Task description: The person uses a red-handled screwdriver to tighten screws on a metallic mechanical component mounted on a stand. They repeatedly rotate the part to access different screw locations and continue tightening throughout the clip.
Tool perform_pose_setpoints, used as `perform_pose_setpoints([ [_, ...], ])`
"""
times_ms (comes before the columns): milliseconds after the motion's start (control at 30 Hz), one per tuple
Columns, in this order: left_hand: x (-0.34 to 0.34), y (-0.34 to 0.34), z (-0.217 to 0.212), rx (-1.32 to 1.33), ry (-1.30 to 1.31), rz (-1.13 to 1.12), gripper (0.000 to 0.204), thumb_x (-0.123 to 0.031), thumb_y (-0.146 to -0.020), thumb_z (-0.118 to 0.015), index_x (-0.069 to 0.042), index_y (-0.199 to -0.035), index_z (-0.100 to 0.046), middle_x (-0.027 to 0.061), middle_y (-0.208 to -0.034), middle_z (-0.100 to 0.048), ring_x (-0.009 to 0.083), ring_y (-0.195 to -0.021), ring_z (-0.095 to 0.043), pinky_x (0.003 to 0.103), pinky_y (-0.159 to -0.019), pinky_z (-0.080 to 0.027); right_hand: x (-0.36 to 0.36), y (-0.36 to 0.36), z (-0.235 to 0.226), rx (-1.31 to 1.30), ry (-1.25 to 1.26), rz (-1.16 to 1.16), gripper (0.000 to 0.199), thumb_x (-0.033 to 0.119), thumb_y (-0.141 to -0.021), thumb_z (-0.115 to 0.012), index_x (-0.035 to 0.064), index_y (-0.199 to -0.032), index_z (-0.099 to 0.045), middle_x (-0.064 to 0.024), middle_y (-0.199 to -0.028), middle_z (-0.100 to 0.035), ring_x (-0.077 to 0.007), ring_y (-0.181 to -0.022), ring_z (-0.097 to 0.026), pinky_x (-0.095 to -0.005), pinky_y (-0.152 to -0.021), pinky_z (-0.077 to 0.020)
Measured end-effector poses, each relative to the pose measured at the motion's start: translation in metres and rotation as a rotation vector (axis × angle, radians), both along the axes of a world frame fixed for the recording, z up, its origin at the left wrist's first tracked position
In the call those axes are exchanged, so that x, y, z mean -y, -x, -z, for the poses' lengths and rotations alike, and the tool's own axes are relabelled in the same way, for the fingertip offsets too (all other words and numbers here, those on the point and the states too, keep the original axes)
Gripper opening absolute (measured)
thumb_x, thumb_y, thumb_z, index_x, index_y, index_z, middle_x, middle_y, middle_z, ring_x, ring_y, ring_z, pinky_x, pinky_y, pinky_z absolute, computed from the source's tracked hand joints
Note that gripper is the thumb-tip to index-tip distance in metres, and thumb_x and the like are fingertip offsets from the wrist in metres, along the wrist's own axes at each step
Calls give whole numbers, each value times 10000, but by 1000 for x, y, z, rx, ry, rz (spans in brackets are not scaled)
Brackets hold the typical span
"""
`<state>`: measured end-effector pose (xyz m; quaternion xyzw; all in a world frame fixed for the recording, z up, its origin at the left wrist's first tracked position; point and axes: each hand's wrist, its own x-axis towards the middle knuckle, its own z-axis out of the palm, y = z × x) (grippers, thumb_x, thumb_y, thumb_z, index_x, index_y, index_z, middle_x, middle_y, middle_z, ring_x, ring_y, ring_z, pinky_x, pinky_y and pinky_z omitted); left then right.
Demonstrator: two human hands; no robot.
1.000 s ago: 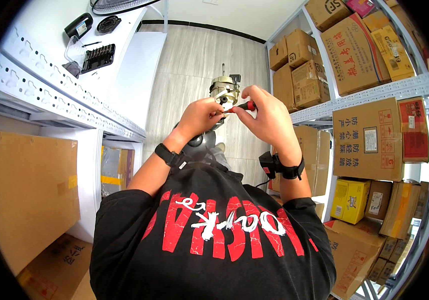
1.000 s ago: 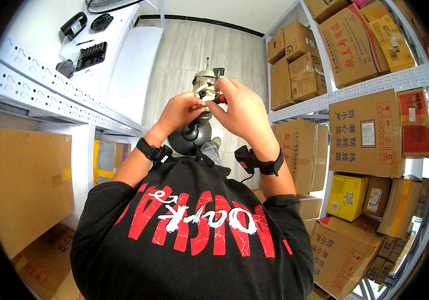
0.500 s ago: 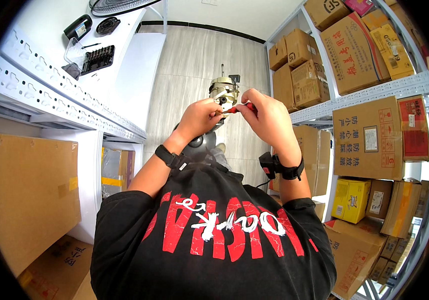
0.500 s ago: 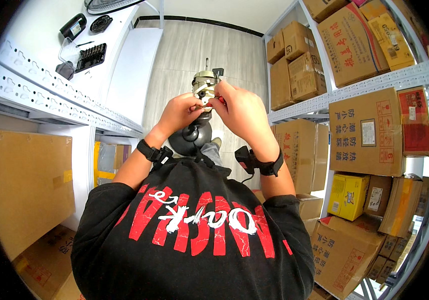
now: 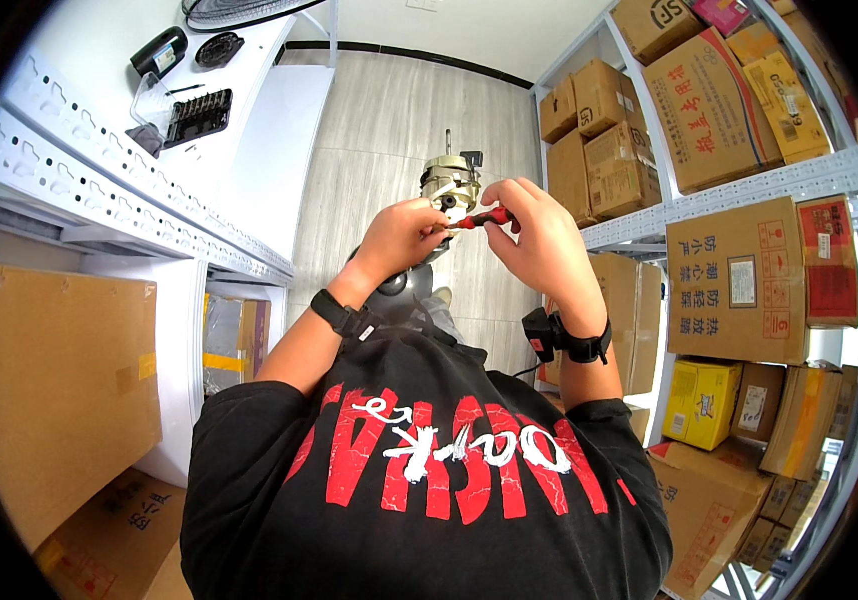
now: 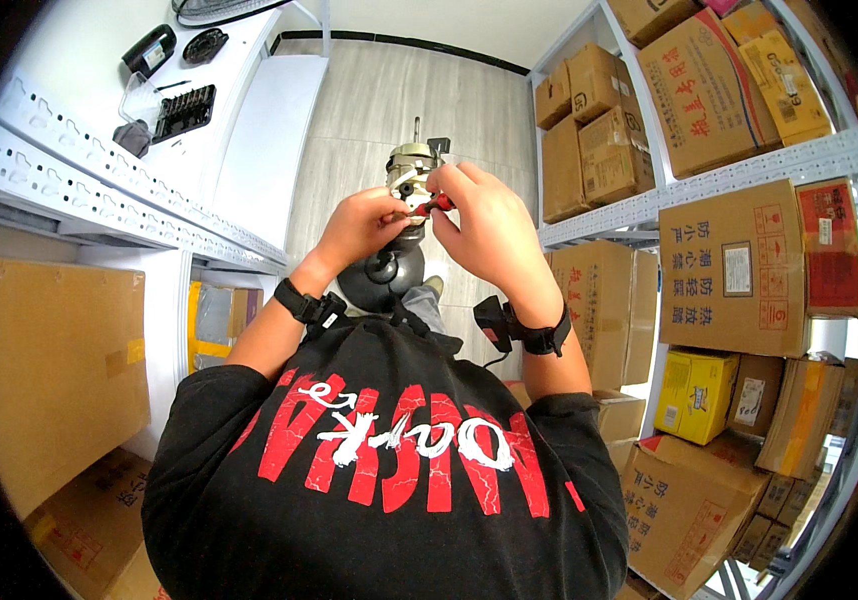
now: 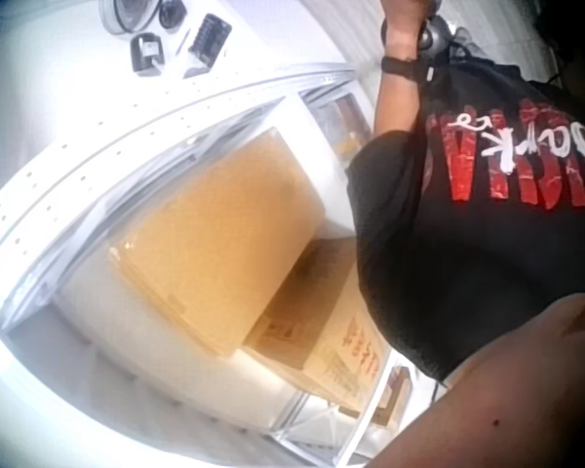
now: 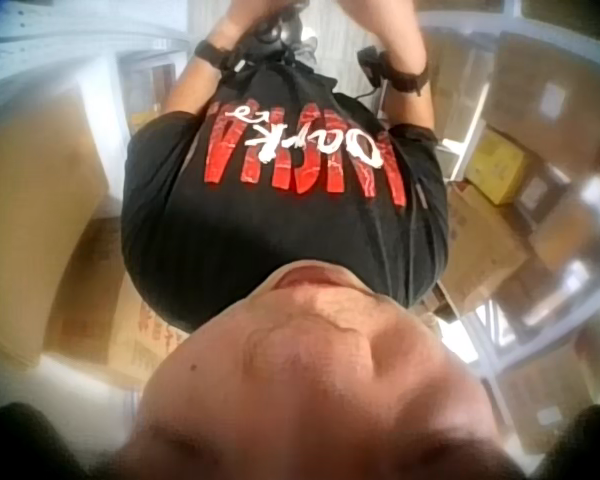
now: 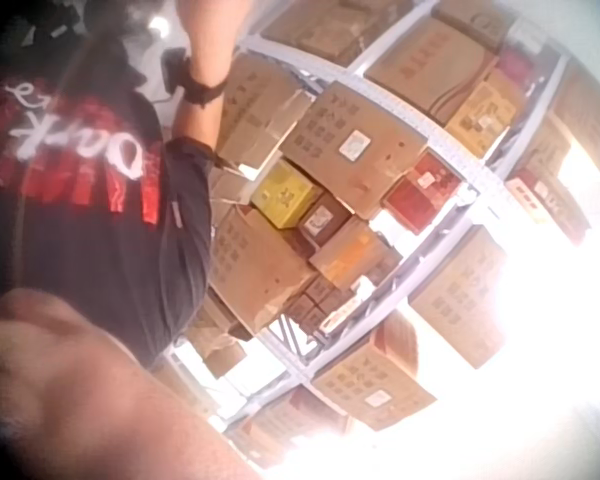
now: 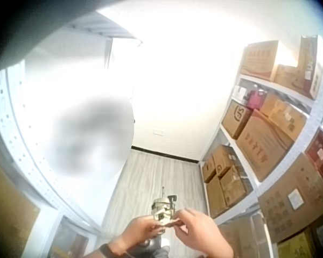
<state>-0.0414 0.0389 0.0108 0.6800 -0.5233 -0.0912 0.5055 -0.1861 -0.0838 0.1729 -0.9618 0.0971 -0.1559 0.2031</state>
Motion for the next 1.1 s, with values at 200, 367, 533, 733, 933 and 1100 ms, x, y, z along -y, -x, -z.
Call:
perform_pose_setpoints([
  [200, 2, 0, 3, -5, -6, -3, 102, -103, -794, -777, -99, -875, -715, 47, -740, -615, 237, -669, -623, 362, -596, -492, -1, -1, 1, -112, -38, 100, 223, 76, -807, -715, 53, -1004, -614, -113, -857, -635, -330, -800, -657, -423, -676, -518],
  [367, 2, 2, -1, -40, 5, -2, 104, -88, -783, -777, -88, -845, -693, 45, -724, -597, 234, -656, -609, 355, -586, -483, 2, 3, 0, -1, -3, -43, 191, 102, -830, -725, 56, -976, -612, -104, -836, -610, -328, -782, -633, -424, -658, -502],
  [533, 3, 1, 7, -39, 61, -16, 132, -79, -767, -789, -84, -816, -666, 43, -700, -566, 233, -625, -579, 364, -568, -466, 2, 5, -2, -32, -10, -60, 178, 63, -811, -725, 51, -951, -615, -101, -822, -596, -328, -785, -617, -419, -660, -492],
  [733, 3, 1, 5, 12, 51, -22, 154, -90, -756, -804, -91, -805, -658, 44, -700, -570, 243, -631, -586, 373, -560, -465, 5, 6, 7, 47, -53, -61, 207, 18, -798, -715, 44, -984, -630, -112, -856, -596, -323, -803, -623, -418, -679, -503],
  [933, 4, 2, 5, 75, 71, -44, 144, -109, -760, -809, -103, -821, -679, 42, -713, -588, 248, -661, -614, 376, -570, -480, 2, 6, 6, 64, -148, -141, 234, 39, -814, -717, 34, -1031, -631, -127, -888, -616, -328, -832, -649, -412, -693, -519],
  [1100, 2, 5, 2, 49, 32, -45, 125, -113, -773, -803, -104, -828, -691, 40, -718, -592, 242, -668, -615, 371, -575, -480, 0, 5, 3, -34, 5, 63, 225, 150, -851, -740, 46, -1022, -636, -135, -897, -644, -342, -798, -663, -419, -666, -514],
])
